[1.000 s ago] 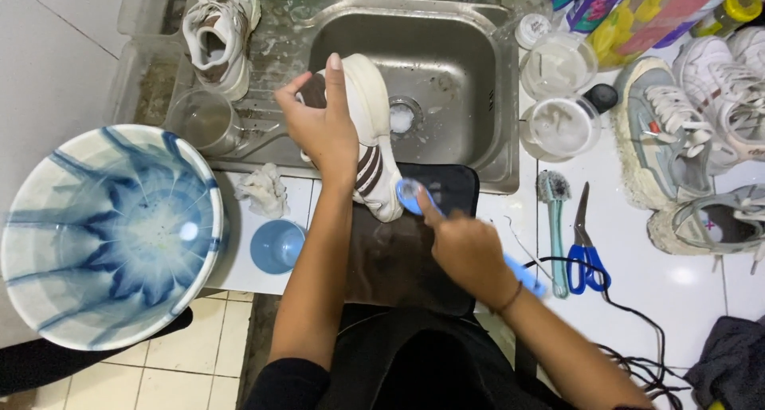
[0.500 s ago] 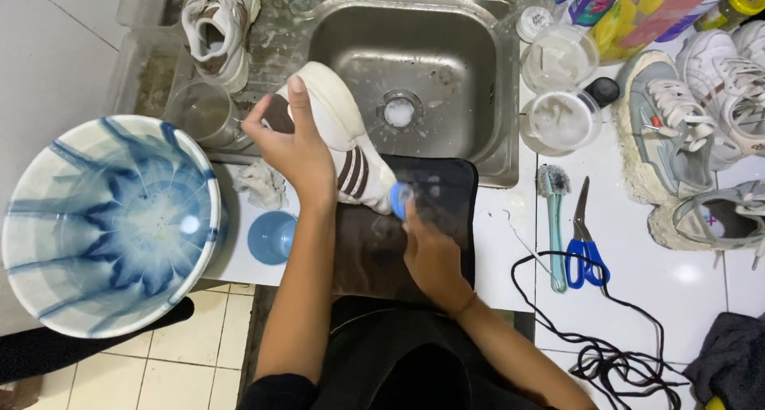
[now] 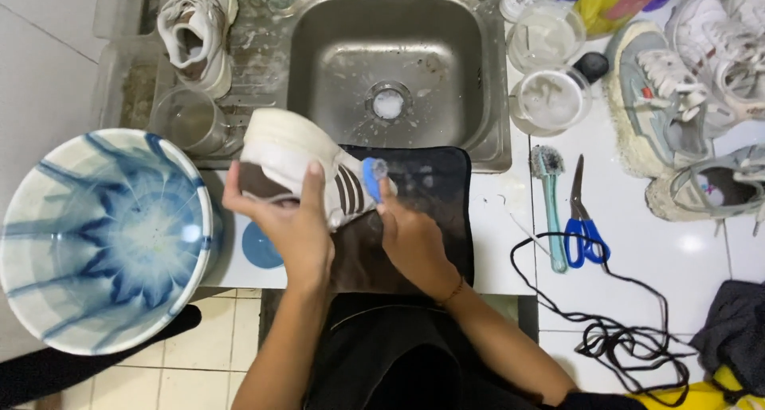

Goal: The person scrubs a white sneaker with a blue brush over a sink, rinses it with water from a cup, and continues scrubbing different areas of the shoe. The person handles the shoe and brush repeatedly, focusing on the sole and upper parts.

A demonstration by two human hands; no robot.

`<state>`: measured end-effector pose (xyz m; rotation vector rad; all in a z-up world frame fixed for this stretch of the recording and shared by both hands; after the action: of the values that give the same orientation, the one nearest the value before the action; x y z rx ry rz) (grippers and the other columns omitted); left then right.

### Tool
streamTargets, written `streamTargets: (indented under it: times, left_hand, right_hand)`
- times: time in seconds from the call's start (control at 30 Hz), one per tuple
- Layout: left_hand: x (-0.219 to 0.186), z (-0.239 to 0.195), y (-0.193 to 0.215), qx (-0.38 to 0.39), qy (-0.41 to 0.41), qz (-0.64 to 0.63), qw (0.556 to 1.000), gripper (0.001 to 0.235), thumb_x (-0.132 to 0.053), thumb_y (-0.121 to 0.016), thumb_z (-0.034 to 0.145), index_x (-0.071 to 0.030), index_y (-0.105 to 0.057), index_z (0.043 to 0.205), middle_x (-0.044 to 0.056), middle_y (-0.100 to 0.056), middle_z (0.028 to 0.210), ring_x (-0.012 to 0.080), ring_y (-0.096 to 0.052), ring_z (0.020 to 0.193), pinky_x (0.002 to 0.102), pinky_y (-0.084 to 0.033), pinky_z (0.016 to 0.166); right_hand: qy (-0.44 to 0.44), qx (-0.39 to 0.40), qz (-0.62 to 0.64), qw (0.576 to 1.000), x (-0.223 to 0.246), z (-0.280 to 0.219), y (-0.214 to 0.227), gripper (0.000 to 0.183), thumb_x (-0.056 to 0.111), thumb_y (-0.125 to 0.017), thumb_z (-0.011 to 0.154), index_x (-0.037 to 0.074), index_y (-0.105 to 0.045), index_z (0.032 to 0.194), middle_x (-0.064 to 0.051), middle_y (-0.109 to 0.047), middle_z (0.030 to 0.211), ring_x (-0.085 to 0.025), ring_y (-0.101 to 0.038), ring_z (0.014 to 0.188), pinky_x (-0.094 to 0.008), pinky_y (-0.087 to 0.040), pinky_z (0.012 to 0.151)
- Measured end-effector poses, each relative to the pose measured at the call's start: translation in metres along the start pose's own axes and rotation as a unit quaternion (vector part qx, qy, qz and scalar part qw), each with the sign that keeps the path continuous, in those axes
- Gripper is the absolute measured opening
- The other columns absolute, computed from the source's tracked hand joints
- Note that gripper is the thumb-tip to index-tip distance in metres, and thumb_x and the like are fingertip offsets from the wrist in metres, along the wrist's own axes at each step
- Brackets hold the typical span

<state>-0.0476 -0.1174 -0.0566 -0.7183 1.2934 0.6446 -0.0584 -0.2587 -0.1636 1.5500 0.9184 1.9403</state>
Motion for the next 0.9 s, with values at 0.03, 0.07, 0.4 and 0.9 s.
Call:
streamTargets:
  times: [0.03,0.07,0.4,0.9]
  left_hand:
    - [-0.003,-0.006,0.006,0.006,0.001,0.003,1.0,0.097,0.0,-0.089,0.082,-0.017,-0.024,0.152,0.024,-0.02,0.152,0.0298,-0.03,0.141,0.047,-0.028,0.121]
    - [-0.005,-0.012,0.01,0.023,0.003,0.017,1.0,0.099,-0.004,-0.089,0.081,-0.016,-0.022,0.152,0.025,-0.017,0.153,0.0316,-0.026,0.143,0.05,-0.026,0.12]
    - [0.001,-0.026,0.02,0.017,-0.022,-0.003,1.0,0.093,-0.002,-0.082,0.088,-0.012,-0.014,0.151,0.023,-0.017,0.155,0.0273,-0.02,0.146,0.046,-0.023,0.123]
    - [-0.033,-0.02,-0.036,0.02,0.155,-0.012,0.988,0.032,-0.04,-0.062,0.099,-0.014,-0.051,0.114,0.005,-0.049,0.109,0.0169,-0.043,0.102,0.034,-0.041,0.093]
  right_hand:
    - [-0.006,-0.002,0.002,1.0,-0.001,-0.006,0.002,0.05,0.03,-0.04,0.105,0.021,-0.046,0.154,-0.013,-0.063,0.052,-0.026,-0.057,0.037,-0.034,-0.043,0.038]
    - [-0.029,0.008,0.012,0.999,-0.003,-0.009,0.004,0.051,0.032,-0.039,0.105,0.02,-0.044,0.154,-0.014,-0.064,0.054,-0.028,-0.059,0.039,-0.035,-0.043,0.039]
    - [-0.179,0.114,0.091,0.973,0.034,-0.014,0.038,0.056,0.034,-0.04,0.104,0.023,-0.035,0.158,-0.022,-0.075,0.098,-0.039,-0.074,0.085,-0.047,-0.057,0.068]
    - [0.154,-0.204,-0.21,0.944,0.075,0.039,0.115,0.048,0.029,-0.044,0.096,0.032,-0.061,0.141,0.003,-0.047,0.073,-0.022,-0.053,0.046,-0.035,-0.049,0.043]
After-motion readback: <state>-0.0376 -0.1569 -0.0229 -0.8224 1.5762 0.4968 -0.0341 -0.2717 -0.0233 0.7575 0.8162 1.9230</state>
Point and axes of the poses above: each hand's wrist, its own z-axis towards the middle knuckle, its own y-axis out of the back of the hand, x = y × z, the point moved 1 cm from there along z, towards the middle knuckle
